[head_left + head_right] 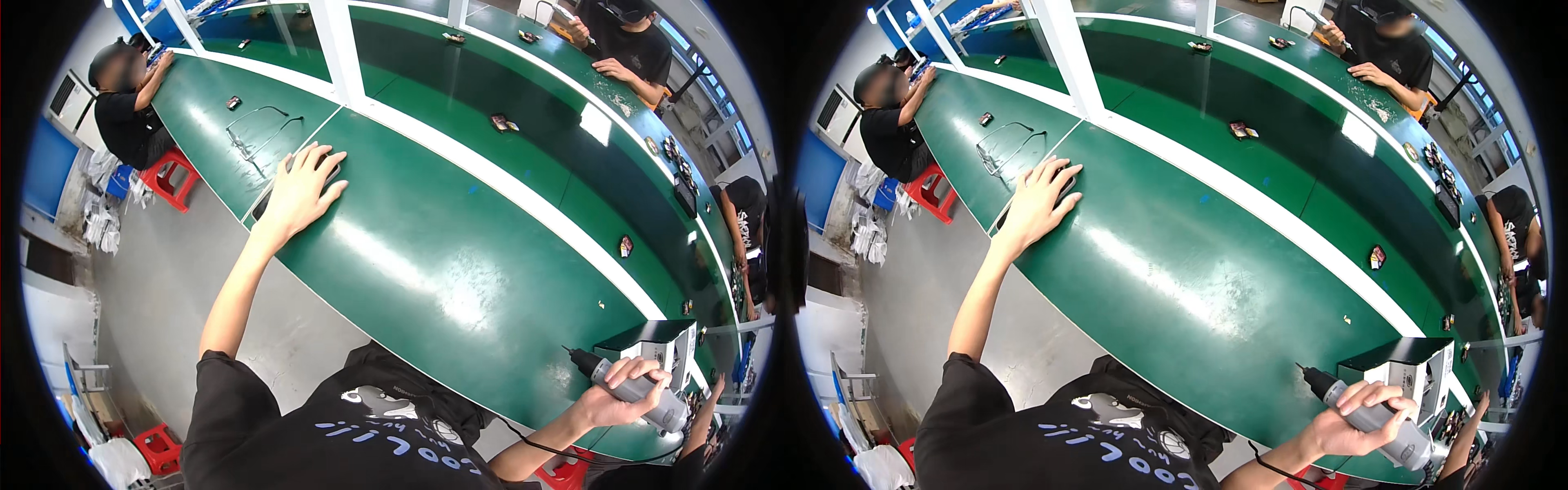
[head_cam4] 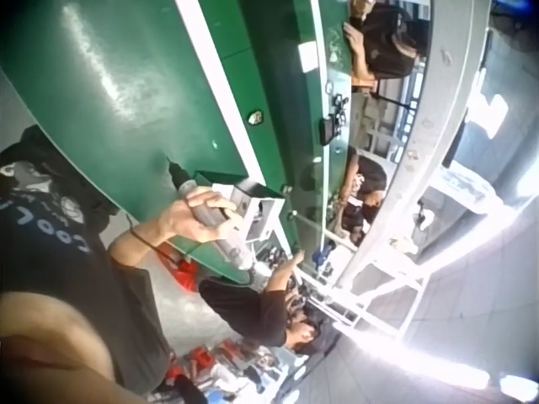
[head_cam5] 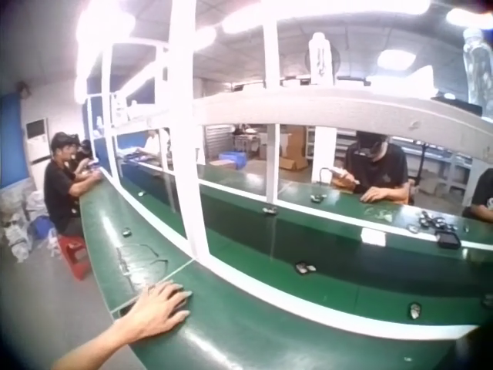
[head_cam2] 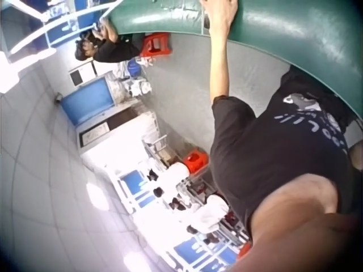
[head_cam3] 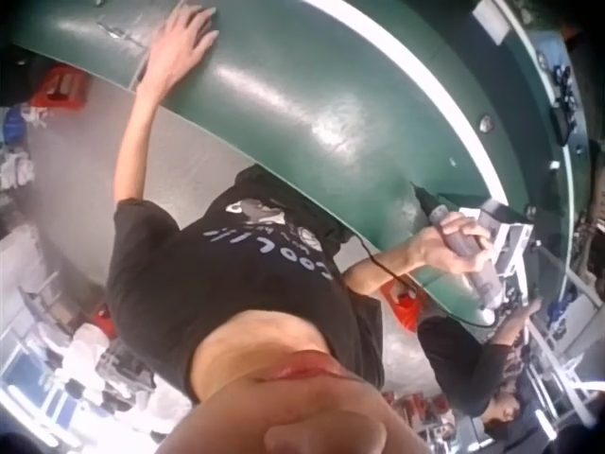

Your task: The recorder uses an electric screwdriver to assemble small electronic components at an industrial workstation.

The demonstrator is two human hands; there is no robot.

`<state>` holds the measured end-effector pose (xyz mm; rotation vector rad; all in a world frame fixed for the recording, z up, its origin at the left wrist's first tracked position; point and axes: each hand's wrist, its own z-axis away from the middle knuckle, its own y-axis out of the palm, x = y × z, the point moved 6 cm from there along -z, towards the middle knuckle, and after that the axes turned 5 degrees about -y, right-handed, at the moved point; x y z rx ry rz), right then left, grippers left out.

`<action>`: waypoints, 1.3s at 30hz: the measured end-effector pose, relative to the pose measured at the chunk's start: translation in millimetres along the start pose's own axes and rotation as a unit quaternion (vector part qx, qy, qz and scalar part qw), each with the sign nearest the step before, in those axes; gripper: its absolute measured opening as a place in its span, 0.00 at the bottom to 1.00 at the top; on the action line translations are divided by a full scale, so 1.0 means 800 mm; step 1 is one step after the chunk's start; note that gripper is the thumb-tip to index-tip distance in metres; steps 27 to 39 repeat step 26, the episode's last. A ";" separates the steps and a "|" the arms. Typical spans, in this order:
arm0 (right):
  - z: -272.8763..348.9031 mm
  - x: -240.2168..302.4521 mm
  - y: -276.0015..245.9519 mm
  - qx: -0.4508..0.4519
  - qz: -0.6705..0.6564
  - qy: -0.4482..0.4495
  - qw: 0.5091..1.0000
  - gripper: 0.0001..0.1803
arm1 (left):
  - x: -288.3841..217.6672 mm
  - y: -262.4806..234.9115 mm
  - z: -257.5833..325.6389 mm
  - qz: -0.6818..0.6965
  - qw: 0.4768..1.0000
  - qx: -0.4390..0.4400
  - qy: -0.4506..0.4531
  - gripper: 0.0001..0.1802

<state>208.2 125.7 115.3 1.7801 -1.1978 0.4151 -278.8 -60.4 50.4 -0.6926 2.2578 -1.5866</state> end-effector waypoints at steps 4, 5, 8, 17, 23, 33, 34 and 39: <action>-0.004 -0.004 -0.008 -0.012 0.023 -0.007 1.000 0.13 | 0.005 0.001 -0.004 0.046 0.997 0.039 -0.049 0.20; -0.006 -0.001 -0.008 -0.010 0.027 -0.011 1.000 0.13 | 0.005 0.001 -0.003 0.043 0.998 0.020 -0.042 0.20; -0.009 0.010 -0.010 -0.008 0.037 -0.027 0.999 0.13 | 0.015 0.003 0.007 0.035 0.998 -0.003 -0.059 0.20; -0.005 0.026 -0.039 -0.008 0.044 -0.045 0.998 0.13 | 0.069 -0.009 0.020 0.044 0.997 -0.014 -0.059 0.19; -0.003 0.020 -0.040 -0.042 0.048 -0.038 0.997 0.14 | 0.067 -0.011 0.012 0.039 0.999 -0.003 -0.018 0.18; -0.003 0.026 -0.044 -0.048 0.058 -0.033 0.997 0.14 | 0.069 -0.007 0.013 0.027 1.000 0.000 -0.008 0.19; -0.003 0.026 -0.044 -0.048 0.058 -0.033 0.997 0.14 | 0.069 -0.007 0.013 0.027 1.000 0.000 -0.008 0.19; -0.003 0.026 -0.044 -0.048 0.058 -0.033 0.997 0.14 | 0.069 -0.007 0.013 0.027 1.000 0.000 -0.008 0.19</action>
